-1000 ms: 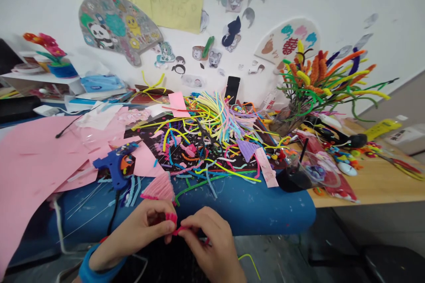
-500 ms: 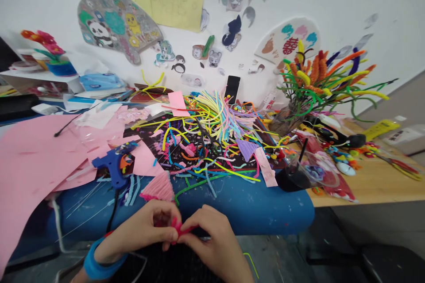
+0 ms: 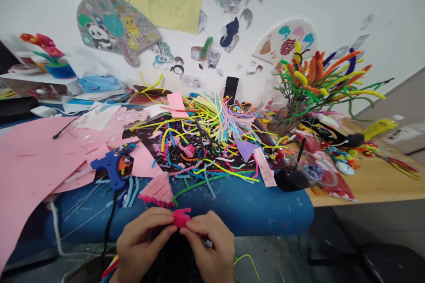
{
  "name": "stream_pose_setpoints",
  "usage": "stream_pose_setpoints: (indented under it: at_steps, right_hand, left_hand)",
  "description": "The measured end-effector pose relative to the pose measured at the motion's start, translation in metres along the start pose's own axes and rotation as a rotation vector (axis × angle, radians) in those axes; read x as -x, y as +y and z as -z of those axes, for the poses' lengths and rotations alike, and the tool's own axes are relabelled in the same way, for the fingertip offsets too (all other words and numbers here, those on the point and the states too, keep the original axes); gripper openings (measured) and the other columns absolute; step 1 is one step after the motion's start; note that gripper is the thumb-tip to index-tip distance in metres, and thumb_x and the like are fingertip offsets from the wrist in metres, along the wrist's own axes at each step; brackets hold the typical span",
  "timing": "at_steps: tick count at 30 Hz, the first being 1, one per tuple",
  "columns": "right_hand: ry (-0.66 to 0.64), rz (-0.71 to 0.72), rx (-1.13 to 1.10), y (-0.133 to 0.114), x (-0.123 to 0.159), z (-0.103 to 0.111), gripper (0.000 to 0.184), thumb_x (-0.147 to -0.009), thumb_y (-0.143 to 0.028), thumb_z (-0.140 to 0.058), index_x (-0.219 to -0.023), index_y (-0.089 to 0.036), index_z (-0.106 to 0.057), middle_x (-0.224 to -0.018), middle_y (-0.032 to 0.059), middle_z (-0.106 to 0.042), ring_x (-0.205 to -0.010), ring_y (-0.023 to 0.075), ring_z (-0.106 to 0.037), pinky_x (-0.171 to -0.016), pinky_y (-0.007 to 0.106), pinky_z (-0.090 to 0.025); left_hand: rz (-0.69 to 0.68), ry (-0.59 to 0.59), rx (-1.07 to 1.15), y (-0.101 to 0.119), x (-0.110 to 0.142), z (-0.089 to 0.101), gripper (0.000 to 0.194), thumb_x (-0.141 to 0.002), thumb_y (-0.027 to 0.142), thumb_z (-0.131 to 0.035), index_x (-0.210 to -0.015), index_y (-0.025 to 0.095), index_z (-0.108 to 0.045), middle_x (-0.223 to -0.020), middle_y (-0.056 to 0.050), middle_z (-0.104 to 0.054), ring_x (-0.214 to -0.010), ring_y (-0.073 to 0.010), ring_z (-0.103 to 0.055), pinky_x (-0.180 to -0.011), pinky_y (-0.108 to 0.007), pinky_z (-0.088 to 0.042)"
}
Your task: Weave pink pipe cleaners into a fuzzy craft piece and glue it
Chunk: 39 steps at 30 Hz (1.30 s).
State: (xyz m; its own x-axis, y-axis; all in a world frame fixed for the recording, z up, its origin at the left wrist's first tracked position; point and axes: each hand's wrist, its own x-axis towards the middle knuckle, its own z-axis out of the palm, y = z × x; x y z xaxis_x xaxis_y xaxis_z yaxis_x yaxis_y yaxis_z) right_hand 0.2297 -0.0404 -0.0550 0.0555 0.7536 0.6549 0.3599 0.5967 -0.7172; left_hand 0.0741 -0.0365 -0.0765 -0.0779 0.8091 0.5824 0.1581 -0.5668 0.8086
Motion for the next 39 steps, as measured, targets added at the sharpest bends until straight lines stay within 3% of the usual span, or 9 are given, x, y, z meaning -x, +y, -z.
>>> stream_pose_setpoints:
  at_steps: [6, 13, 23, 29, 35, 39]
  right_hand:
    - [0.030, -0.144, -0.175, 0.004, 0.007, -0.003, 0.015, -0.078, -0.019, -0.079, -0.068, -0.021, -0.068, -0.060, -0.0008, -0.071, -0.051, 0.0132, -0.064, -0.050, 0.021, -0.053]
    - [0.038, -0.242, -0.256, -0.001, 0.006, -0.005, 0.018, -0.076, -0.024, -0.081, -0.065, -0.020, -0.068, -0.057, 0.0004, -0.070, -0.050, 0.0142, -0.066, -0.049, 0.020, -0.054]
    - [-0.137, -0.326, -0.185, 0.005, 0.010, 0.004, 0.013, -0.077, -0.021, -0.078, -0.066, -0.021, -0.071, -0.061, -0.0015, -0.070, -0.053, 0.0129, -0.063, -0.054, 0.020, -0.051]
    - [-0.117, -0.364, -0.238, 0.002, 0.010, 0.000, 0.020, -0.075, -0.028, -0.081, -0.061, -0.021, -0.070, -0.054, -0.0018, -0.068, -0.049, 0.0124, -0.060, -0.050, 0.019, -0.049]
    - [-0.197, -0.396, -0.324, 0.004, 0.012, 0.002, 0.018, -0.076, -0.031, -0.081, -0.063, -0.021, -0.073, -0.059, -0.0002, -0.071, -0.053, 0.0134, -0.062, -0.054, 0.021, -0.050]
    - [-0.185, -0.410, -0.351, 0.002, 0.013, 0.000, 0.022, -0.075, -0.036, -0.082, -0.062, -0.021, -0.072, -0.059, -0.0001, -0.071, -0.053, 0.0129, -0.062, -0.054, 0.021, -0.049]
  left_hand:
    - [0.094, 0.076, 0.133, 0.001, 0.004, -0.009, 0.025, -0.071, 0.006, -0.079, -0.085, 0.026, -0.078, -0.075, 0.002, -0.078, -0.068, -0.0140, -0.073, -0.066, -0.018, -0.059]
    - [0.315, 0.099, 0.399, -0.001, 0.006, -0.016, 0.012, -0.071, 0.014, -0.081, -0.075, 0.025, -0.079, -0.069, 0.000, -0.076, -0.064, -0.0141, -0.070, -0.061, -0.020, -0.058]
    - [0.278, -0.002, 0.437, -0.003, 0.003, -0.012, 0.013, -0.074, 0.021, -0.081, -0.085, 0.027, -0.081, -0.073, -0.003, -0.077, -0.067, -0.0158, -0.071, -0.063, -0.022, -0.057]
    - [0.233, -0.006, 0.488, -0.005, 0.002, -0.014, 0.012, -0.076, 0.025, -0.081, -0.087, 0.029, -0.080, -0.073, -0.002, -0.077, -0.068, -0.0147, -0.070, -0.065, -0.022, -0.057]
    - [0.122, 0.032, 0.512, -0.002, 0.004, -0.016, 0.004, -0.081, 0.024, -0.076, -0.084, 0.025, -0.078, -0.069, -0.002, -0.075, -0.065, -0.0143, -0.069, -0.064, -0.025, -0.059]
    - [0.024, 0.028, 0.461, -0.004, 0.007, -0.015, 0.004, -0.086, 0.021, -0.071, -0.087, 0.022, -0.075, -0.071, -0.001, -0.073, -0.068, -0.0138, -0.069, -0.068, -0.026, -0.059]
